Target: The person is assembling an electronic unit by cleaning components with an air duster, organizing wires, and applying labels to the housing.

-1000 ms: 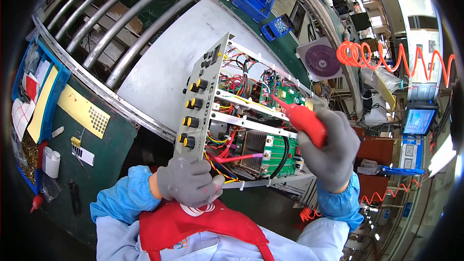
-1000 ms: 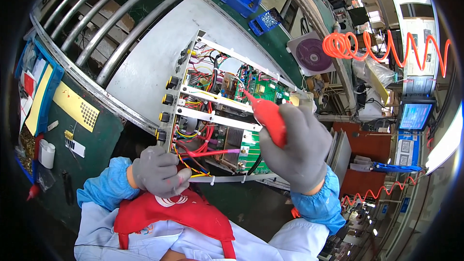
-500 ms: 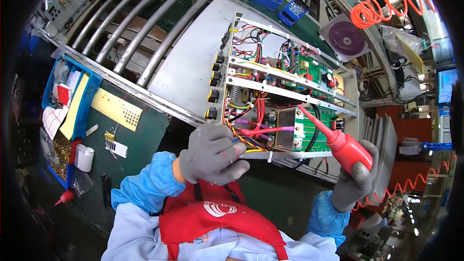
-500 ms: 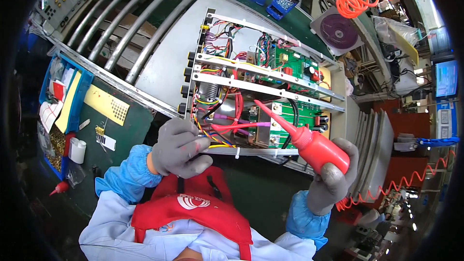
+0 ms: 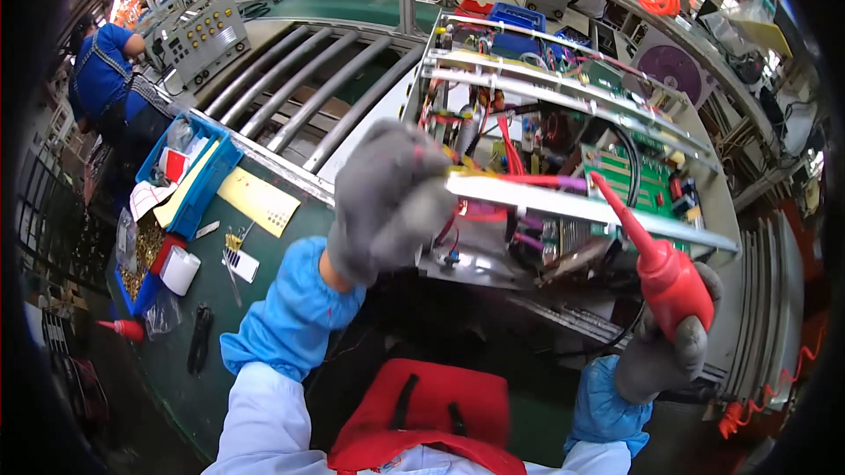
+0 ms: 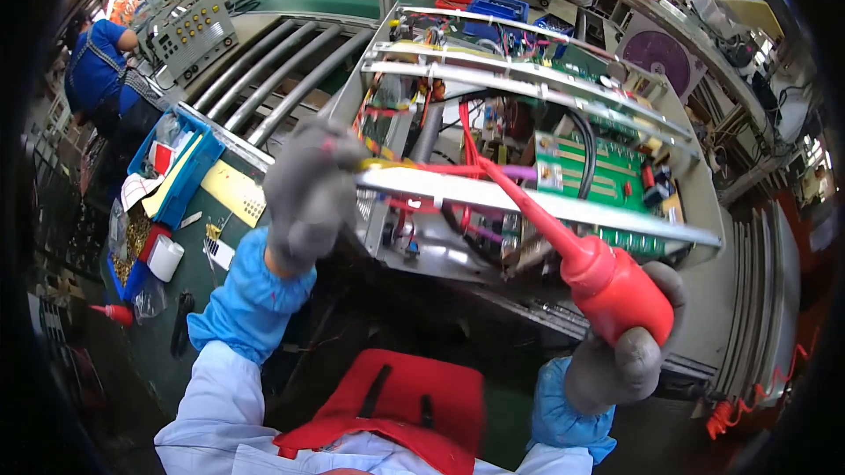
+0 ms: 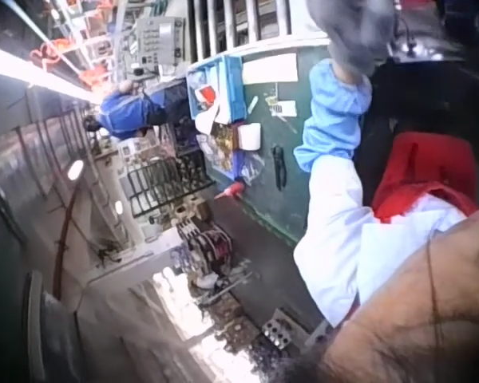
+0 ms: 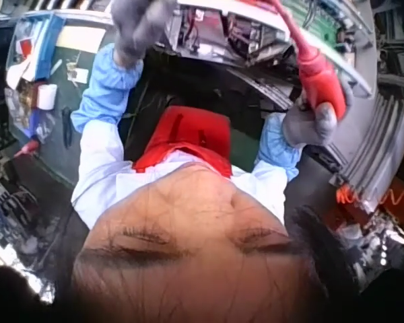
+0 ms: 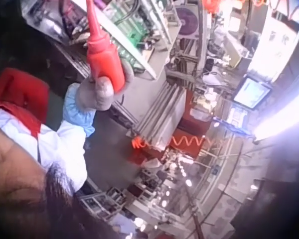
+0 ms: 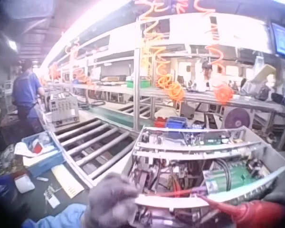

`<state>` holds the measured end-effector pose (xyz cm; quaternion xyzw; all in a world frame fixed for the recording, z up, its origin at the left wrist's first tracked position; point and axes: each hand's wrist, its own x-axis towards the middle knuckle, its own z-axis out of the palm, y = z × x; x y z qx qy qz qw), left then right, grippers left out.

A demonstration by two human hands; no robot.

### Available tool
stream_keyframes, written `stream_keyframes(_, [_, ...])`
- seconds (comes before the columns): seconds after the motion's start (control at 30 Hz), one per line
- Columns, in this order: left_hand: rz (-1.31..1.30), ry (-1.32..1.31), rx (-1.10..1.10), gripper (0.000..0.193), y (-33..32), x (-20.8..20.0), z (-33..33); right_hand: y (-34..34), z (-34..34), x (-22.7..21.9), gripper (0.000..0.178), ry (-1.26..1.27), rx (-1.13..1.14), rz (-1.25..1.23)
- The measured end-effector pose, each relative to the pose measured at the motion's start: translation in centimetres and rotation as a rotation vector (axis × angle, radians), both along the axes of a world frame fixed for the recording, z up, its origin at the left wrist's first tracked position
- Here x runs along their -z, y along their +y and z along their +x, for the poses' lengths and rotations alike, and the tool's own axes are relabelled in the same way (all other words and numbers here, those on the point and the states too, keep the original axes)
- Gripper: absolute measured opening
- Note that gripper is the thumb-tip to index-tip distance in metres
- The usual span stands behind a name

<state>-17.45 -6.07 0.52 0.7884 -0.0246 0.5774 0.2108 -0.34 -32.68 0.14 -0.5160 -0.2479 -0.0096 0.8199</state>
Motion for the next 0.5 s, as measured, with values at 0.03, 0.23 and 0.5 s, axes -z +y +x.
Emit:
stream_keyframes(0.03, [0.027,0.010,-0.052,0.020,0.0,0.2,0.1,-0.8,-0.8,0.1,0.076,0.006,-0.028,0.017])
stream_keyframes(0.23, [-0.024,0.025,-0.134,0.019,-1.9,-0.5,0.0,-5.5,-3.3,1.8,0.062,-0.075,0.085,-0.091])
stream_keyframes(0.5, [0.189,-0.175,-0.532,0.023,-1.8,3.3,-1.8,-8.2,-8.4,4.8,0.047,-0.251,0.078,-0.379])
